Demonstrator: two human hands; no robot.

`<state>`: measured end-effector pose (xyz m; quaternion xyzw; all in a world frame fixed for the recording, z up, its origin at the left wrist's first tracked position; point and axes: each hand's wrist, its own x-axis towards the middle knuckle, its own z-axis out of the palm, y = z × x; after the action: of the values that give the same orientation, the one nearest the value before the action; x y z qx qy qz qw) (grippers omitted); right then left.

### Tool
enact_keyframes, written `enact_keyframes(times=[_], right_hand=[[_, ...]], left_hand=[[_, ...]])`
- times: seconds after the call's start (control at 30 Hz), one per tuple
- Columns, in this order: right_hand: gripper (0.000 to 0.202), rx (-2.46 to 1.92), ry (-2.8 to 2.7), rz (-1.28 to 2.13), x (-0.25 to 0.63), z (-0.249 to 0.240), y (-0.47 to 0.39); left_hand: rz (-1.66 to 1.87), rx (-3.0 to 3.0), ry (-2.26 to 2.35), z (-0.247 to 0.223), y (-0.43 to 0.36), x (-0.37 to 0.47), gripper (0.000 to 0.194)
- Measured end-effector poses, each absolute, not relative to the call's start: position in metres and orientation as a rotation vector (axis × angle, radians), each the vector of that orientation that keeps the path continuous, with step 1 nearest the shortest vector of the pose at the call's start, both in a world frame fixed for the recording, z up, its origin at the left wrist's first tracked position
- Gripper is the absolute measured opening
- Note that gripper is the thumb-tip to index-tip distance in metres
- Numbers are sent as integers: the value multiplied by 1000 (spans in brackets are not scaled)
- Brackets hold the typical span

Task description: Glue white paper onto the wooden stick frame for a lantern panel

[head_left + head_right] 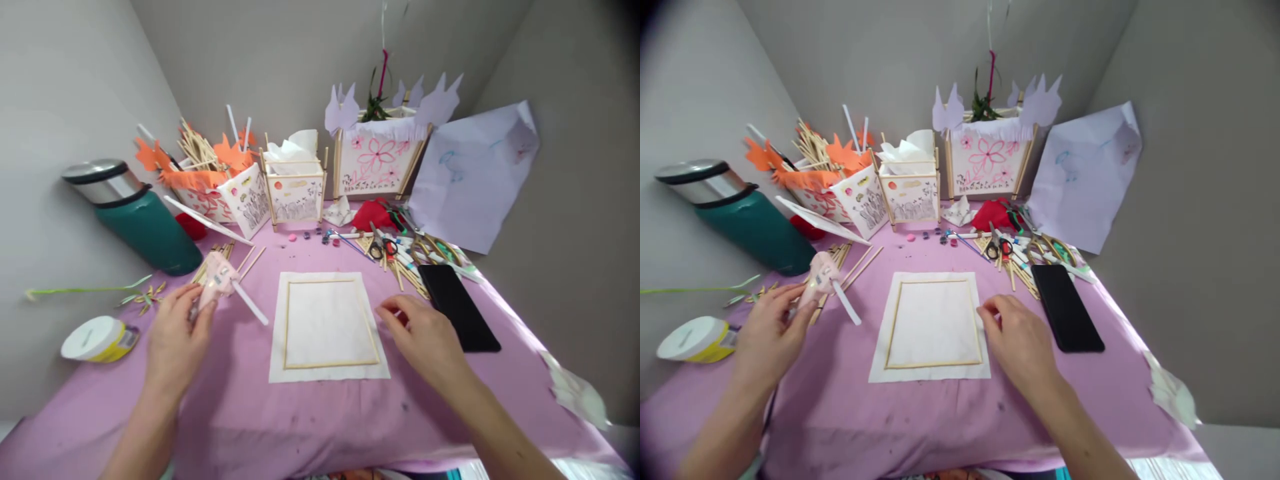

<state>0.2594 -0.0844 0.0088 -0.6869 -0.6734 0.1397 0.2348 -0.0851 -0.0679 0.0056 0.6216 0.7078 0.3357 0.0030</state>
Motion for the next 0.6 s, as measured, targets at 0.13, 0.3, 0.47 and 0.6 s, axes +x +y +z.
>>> enact_keyframes(times=[0.13,0.3,0.47,0.6], right_hand=[[21,-1996,-1917,383,271,-3,-76],[22,-2111,-2031,431,253,-3,-68],[27,-2218,-2129,367,245,-5,-61],[31,-2268,-2175,374,244,-6,-57]], left_hand=[[809,2076,2421,-14,-53,-112,33],[637,2050,2516,-30,-50,-120,28],[651,2146,2556,-18,-54,-111,30],[1024,2243,2349,-2,-60,-60,29]])
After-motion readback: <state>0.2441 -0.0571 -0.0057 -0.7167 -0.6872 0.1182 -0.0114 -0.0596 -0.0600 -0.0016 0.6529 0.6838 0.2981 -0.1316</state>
